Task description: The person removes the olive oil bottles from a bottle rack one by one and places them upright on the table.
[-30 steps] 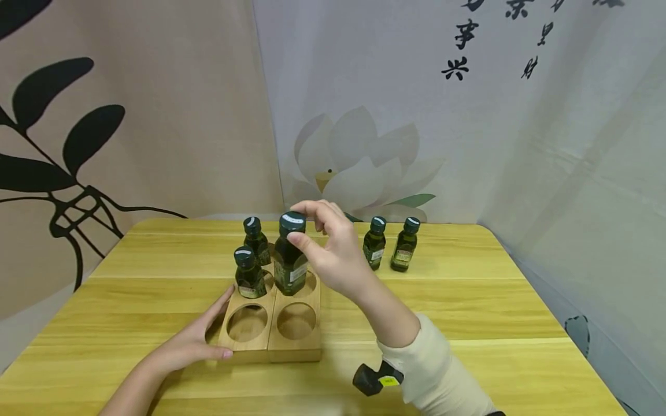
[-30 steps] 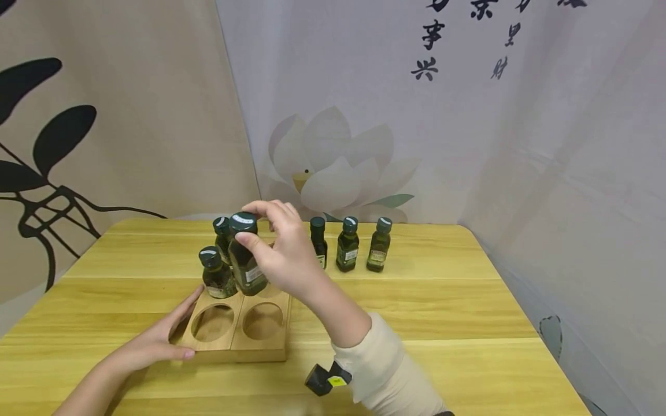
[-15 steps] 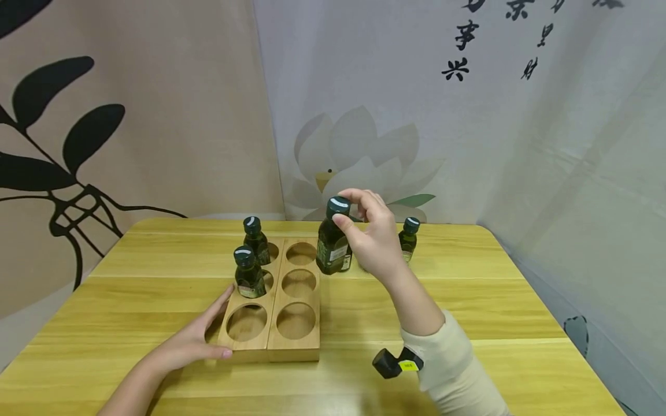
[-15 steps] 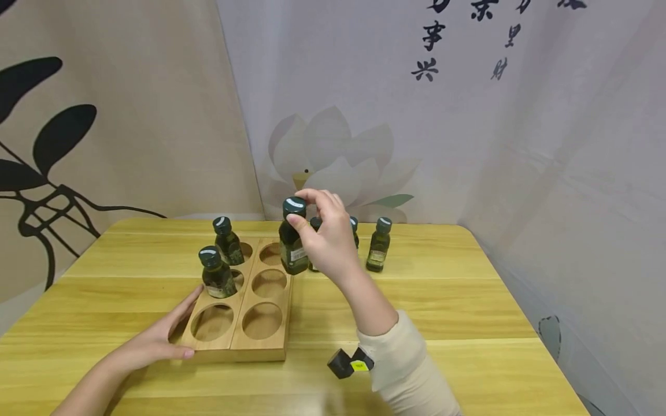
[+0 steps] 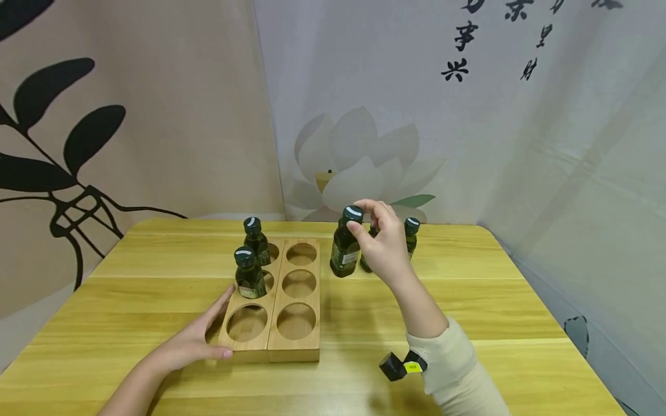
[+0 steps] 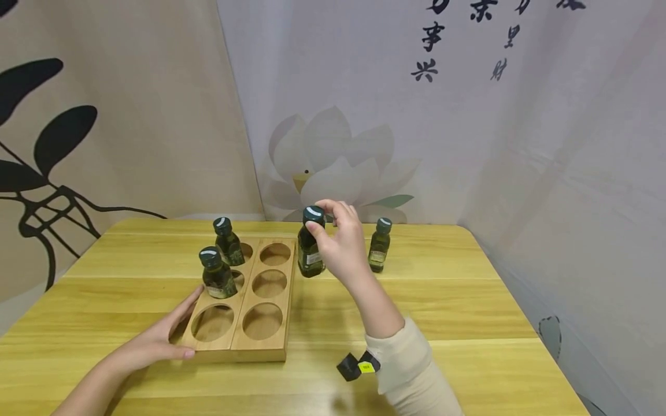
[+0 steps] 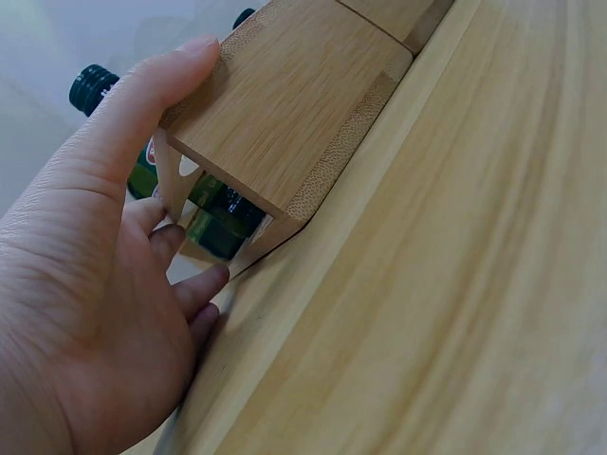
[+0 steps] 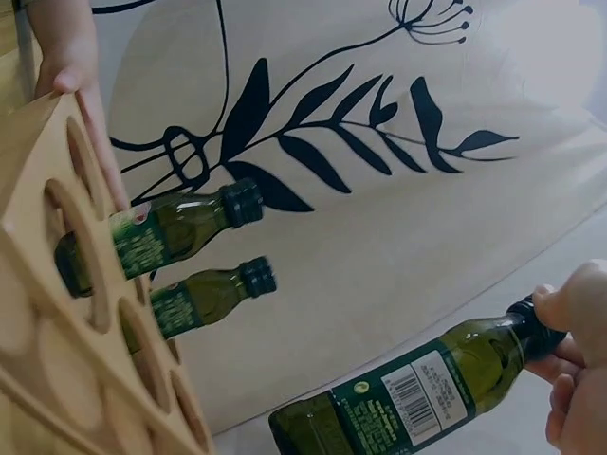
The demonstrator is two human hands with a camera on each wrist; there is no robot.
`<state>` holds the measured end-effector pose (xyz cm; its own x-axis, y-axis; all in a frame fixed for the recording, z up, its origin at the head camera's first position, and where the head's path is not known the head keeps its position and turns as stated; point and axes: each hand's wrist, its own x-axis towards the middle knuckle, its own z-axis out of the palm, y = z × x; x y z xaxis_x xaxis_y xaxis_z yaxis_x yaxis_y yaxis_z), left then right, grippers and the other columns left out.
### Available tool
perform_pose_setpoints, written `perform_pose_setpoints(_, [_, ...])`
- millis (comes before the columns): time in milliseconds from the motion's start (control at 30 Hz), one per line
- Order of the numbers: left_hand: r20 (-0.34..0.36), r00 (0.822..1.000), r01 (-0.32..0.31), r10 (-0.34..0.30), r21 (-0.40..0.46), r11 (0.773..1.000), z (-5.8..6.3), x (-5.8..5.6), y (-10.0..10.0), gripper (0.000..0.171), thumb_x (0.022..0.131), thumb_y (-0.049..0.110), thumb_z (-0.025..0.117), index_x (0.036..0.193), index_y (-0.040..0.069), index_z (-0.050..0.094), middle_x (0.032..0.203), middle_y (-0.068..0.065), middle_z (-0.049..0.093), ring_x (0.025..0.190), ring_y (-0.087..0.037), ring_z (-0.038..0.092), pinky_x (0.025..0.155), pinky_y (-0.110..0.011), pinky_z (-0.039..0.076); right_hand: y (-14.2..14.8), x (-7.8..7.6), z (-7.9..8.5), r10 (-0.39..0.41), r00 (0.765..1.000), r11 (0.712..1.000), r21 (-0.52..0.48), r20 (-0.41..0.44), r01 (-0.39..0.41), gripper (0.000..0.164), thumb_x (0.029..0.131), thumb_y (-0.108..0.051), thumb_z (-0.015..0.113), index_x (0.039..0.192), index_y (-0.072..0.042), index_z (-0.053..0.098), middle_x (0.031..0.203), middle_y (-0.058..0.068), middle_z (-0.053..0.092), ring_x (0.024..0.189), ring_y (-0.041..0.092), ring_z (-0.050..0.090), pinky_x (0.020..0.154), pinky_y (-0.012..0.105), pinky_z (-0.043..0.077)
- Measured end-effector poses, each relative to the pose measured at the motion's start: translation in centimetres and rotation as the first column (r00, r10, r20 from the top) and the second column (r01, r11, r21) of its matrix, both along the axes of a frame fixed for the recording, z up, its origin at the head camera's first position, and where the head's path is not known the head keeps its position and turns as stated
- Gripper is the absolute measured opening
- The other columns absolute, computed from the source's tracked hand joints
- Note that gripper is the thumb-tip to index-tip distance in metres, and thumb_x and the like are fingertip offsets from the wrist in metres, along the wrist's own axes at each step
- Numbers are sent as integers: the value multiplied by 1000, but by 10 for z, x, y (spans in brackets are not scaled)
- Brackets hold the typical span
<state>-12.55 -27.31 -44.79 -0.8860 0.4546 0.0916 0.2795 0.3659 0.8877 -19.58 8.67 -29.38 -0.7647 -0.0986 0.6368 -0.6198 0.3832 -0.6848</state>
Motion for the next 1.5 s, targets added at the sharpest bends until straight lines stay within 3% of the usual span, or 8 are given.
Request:
perform_pose_setpoints(167, [-6, 1000, 1, -1, -4, 1000, 0, 0, 0, 111, 76, 12, 78, 155, 14, 0, 156, -25, -3, 133, -60, 3, 90, -80, 7, 3, -3, -15, -33, 999, 999, -2, 41, 33, 27, 88, -11, 70, 113, -4, 63, 88, 9, 51, 84, 34, 40, 65, 33, 31])
perform_pose_setpoints(533, [-2, 1000, -4, 4, 4, 1000, -2, -1, 0, 113, 75, 9, 78, 155, 13, 0, 156, -25, -4, 133, -59, 3, 91, -80, 6, 4, -12, -48, -61, 997, 998, -25, 41, 62, 28, 85, -8, 72, 111, -1, 64, 96, 6, 60, 80, 20, 41, 70, 33, 36])
perform_pose_setpoints(867, [-12, 1000, -6, 6, -5, 1000, -2, 0, 0, 111, 75, 10, 79, 155, 12, 1, 155, -26, -2, 133, -59, 3, 91, -80, 6, 4, -15, -68, -79, 993, 997, -2, 87, 80, 31, 85, -10, 73, 113, -1, 63, 99, 7, 60, 82, 27, 43, 72, 41, 39])
perform_pose_setpoints(1233, [-21, 1000, 0, 0, -7, 1000, -4, -1, -2, 111, 76, 10, 78, 155, 13, 0, 156, -25, -3, 133, -60, 4, 91, -79, 8, 1, -19, -91, -74, 992, 997, 9, 99, 73, 32, 84, -8, 73, 113, 1, 63, 101, 6, 61, 86, 20, 46, 76, 40, 42])
perform_pose_setpoints(1400, [-1, 1000, -9, 9, -5, 1000, -3, -1, -1, 112, 75, 10, 78, 155, 15, 0, 156, -25, -3, 134, -58, 2, 92, -79, 6, 0, -21, -99, -54, 994, 998, -5, 92, 55, 35, 84, -7, 73, 115, 2, 62, 103, 8, 62, 86, 27, 47, 77, 50, 43])
perform_pose_setpoints(1500, [14, 1000, -13, 13, -2, 1000, -2, -1, 0, 112, 75, 10, 78, 155, 17, 0, 156, -25, -3, 134, -57, 1, 92, -79, 5, 0, -20, -99, -50, 994, 999, -4, 102, 51, 35, 85, -8, 73, 117, 1, 61, 104, 8, 61, 85, 36, 45, 74, 49, 41])
